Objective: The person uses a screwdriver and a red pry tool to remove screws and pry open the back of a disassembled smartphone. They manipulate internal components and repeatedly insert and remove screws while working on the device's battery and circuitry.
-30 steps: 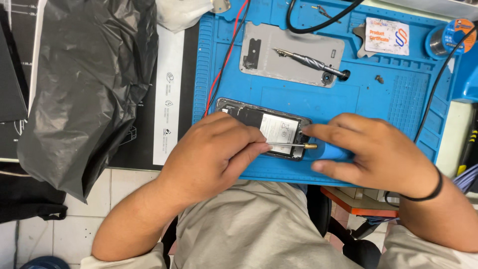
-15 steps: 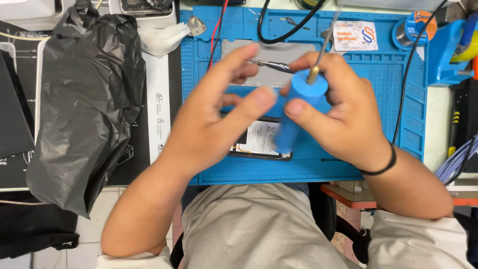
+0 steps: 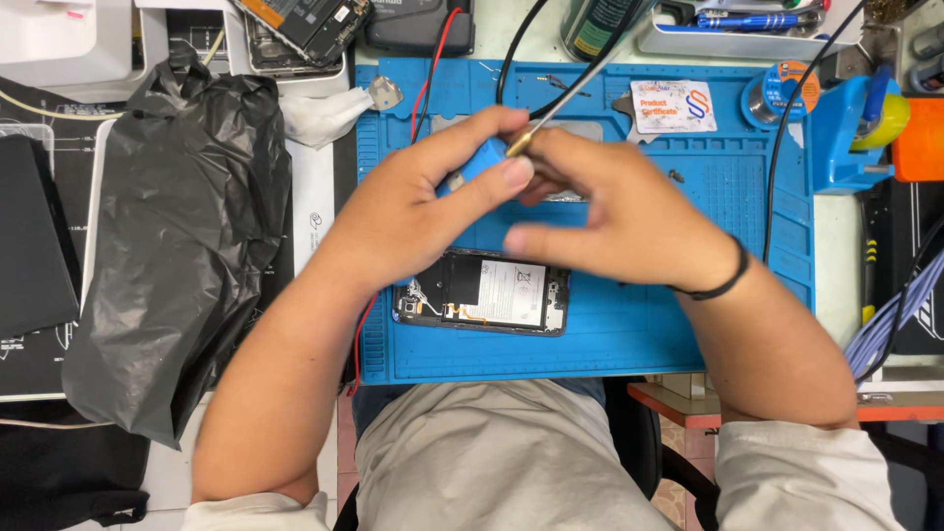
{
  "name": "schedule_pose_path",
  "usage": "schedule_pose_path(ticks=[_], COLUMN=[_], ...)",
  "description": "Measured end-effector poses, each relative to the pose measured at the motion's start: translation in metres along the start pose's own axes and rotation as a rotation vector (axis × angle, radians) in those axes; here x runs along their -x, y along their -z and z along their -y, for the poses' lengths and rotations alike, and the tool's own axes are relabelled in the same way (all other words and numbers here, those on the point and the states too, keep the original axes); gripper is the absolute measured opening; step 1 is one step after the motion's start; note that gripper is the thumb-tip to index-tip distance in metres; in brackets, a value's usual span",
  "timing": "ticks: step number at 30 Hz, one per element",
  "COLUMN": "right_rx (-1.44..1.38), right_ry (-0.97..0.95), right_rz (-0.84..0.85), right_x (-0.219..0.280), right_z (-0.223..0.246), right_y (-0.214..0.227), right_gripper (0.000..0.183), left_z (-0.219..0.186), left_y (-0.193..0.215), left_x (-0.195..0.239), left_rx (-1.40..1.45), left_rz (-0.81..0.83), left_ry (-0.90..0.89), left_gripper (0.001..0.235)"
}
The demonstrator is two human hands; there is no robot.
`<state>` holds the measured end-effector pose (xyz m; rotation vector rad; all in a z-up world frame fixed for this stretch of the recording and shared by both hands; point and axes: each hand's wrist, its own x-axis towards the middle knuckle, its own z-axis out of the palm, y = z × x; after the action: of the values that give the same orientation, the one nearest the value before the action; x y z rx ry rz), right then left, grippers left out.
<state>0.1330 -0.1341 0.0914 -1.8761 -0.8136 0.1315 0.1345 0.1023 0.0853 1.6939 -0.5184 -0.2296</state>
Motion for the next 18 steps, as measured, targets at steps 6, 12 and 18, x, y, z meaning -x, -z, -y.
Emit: schedule_pose_path(ticks=[6, 12, 18], right_rx=[0.651, 0.908, 0.769], right_ry=[0.039, 0.3, 0.258], right_rz=[-0.34, -0.053, 0.184], right_x=[0.01, 0.01, 0.019], right_z=[0.039, 0.048, 0.051], right_y=[0.034, 0.039, 0.026], right_gripper=[0.019, 0.025, 0.016], left_z=[-0.003, -0.023, -0.033], left_y=[0.016, 0.013, 0.002], left_x=[0.009, 0.012, 0.038], left_rx=[-0.165, -0.314, -0.499], left_rz=[0.028, 0.171, 0.209], left_ry=[0.007, 0.09, 0.023], left_gripper=[0.036, 0.033, 0.022])
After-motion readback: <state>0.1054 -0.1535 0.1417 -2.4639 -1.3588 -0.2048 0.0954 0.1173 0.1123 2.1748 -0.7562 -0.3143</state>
